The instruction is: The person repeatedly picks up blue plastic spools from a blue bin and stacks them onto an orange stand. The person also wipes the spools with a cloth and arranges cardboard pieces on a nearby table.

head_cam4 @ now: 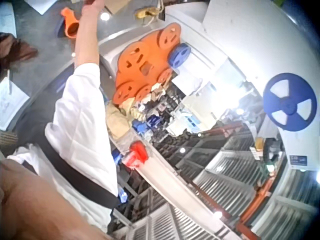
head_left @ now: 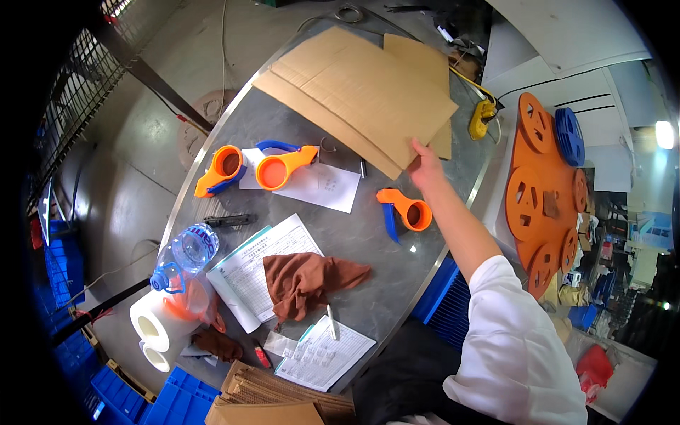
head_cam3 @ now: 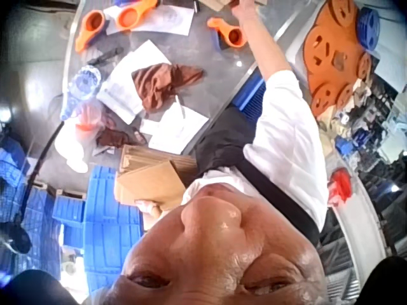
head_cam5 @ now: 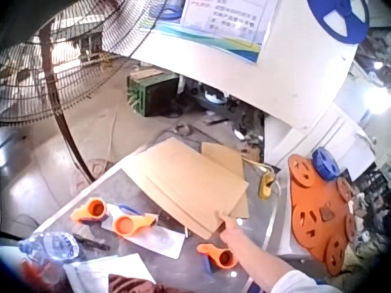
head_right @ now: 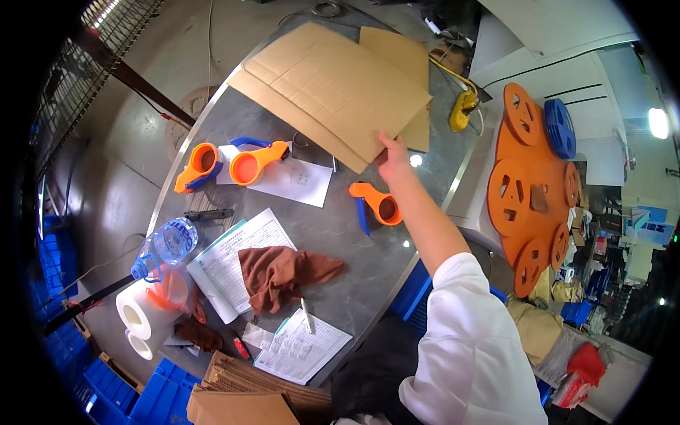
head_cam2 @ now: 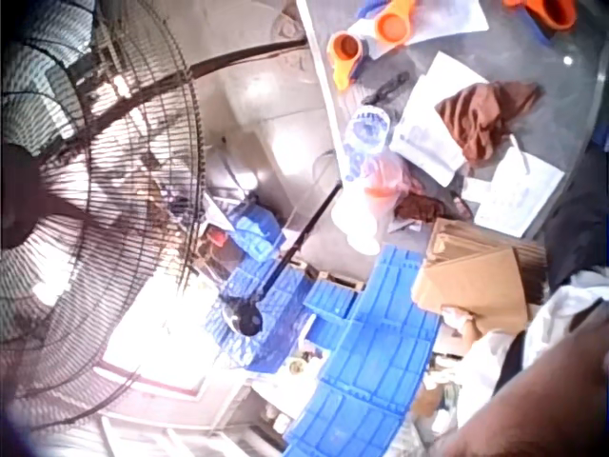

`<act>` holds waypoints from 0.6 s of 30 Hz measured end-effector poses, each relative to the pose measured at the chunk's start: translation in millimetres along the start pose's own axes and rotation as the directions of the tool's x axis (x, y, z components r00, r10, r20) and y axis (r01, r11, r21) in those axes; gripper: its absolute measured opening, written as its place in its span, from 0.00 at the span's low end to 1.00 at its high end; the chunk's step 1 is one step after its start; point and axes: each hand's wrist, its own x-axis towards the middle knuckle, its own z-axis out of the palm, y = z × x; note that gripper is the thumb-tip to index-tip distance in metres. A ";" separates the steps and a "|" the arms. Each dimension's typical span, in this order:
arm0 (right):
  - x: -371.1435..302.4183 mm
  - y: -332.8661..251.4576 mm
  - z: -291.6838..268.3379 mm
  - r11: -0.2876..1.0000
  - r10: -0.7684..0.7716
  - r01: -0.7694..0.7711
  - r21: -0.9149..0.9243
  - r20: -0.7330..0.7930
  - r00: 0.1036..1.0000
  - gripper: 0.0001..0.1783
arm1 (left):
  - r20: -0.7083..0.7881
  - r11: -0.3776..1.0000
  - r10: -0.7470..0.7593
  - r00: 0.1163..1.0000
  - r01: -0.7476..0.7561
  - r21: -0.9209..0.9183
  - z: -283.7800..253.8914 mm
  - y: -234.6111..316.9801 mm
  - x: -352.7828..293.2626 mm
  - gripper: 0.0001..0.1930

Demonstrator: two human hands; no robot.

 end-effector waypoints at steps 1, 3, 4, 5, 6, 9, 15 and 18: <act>-0.2 -11.0 -7.3 1.000 -0.012 0.012 0.009 -0.008 1.000 0.26 | 0.015 1.000 0.011 1.000 -0.011 0.017 0.2 2.6 0.7 0.31; 4.5 -21.1 -23.1 0.995 -0.063 0.064 0.075 -0.010 0.998 0.26 | 0.035 0.998 0.014 0.999 -0.016 0.055 0.9 2.6 -0.4 0.32; 7.5 -22.3 -31.3 0.991 -0.084 0.085 0.107 -0.014 0.996 0.26 | 0.049 0.997 0.016 0.999 -0.020 0.077 0.1 1.3 -1.7 0.33; 17.4 -24.3 -42.4 0.988 -0.099 0.109 0.107 -0.096 0.990 0.24 | 0.056 0.994 0.024 0.998 -0.030 0.101 -0.9 1.2 1.0 0.34; 30.2 -23.5 -49.7 0.979 -0.137 0.148 0.142 -0.084 0.987 0.24 | 0.066 0.991 0.031 0.997 -0.039 0.124 -1.3 0.4 1.8 0.34; 72.5 -13.9 -72.7 0.966 -0.104 0.134 0.221 -0.145 0.984 0.23 | 0.103 0.974 0.064 0.993 -0.085 0.211 -1.6 -3.1 6.9 0.36; 82.9 40.8 -42.5 0.963 0.271 -0.237 0.131 -0.520 0.810 0.31 | 0.338 0.793 0.077 0.938 -0.263 0.549 9.6 -25.2 -5.6 0.46; 106.8 37.6 -70.2 0.990 0.057 -0.005 0.138 -0.375 0.925 0.29 | 0.193 0.926 0.066 0.979 -0.133 0.354 3.1 -11.9 1.6 0.44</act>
